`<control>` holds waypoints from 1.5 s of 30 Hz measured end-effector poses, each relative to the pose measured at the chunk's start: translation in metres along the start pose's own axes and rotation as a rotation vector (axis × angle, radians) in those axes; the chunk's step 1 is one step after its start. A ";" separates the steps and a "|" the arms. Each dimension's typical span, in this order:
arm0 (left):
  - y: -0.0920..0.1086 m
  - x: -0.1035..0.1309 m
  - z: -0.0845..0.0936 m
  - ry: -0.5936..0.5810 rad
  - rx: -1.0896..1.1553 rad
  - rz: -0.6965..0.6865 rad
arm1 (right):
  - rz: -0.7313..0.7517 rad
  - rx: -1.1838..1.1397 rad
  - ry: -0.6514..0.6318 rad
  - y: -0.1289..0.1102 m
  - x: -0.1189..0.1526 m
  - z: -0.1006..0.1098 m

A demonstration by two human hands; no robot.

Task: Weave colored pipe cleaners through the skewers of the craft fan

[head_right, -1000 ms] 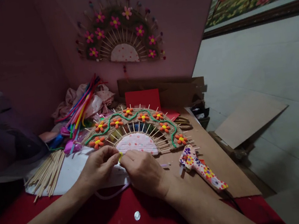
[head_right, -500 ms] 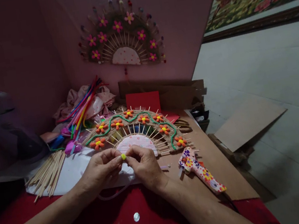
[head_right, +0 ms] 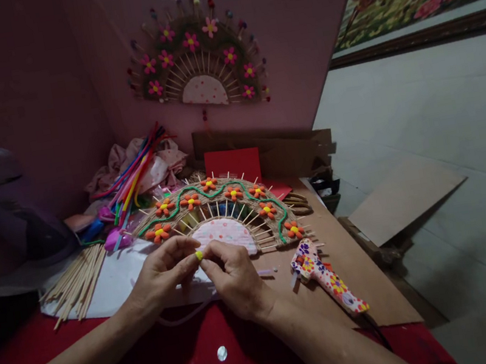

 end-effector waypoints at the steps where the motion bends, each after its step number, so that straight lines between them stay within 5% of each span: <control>1: 0.001 0.000 0.000 -0.011 -0.014 -0.003 | 0.021 0.030 -0.002 -0.002 0.000 0.001; 13: 0.003 0.003 0.003 0.083 -0.186 -0.148 | 0.022 0.097 -0.063 0.000 -0.002 -0.003; 30: -0.003 0.002 0.006 0.032 -0.208 -0.017 | 0.139 0.206 -0.143 0.001 -0.004 -0.003; 42: -0.001 0.003 -0.003 0.241 -0.483 -0.257 | 0.062 0.357 0.059 0.002 -0.002 -0.014; 45: -0.002 0.003 -0.004 0.214 -0.427 -0.237 | 0.068 0.361 0.053 0.001 -0.002 -0.012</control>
Point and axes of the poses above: each hand's wrist, its own x-axis away from the middle knuckle, its own z-axis out of the back of the hand, y = z × x, the point moved 4 cm from there along -x, towards the middle knuckle, and after that the axes turned 7 degrees about y, right-handed, at the moved point
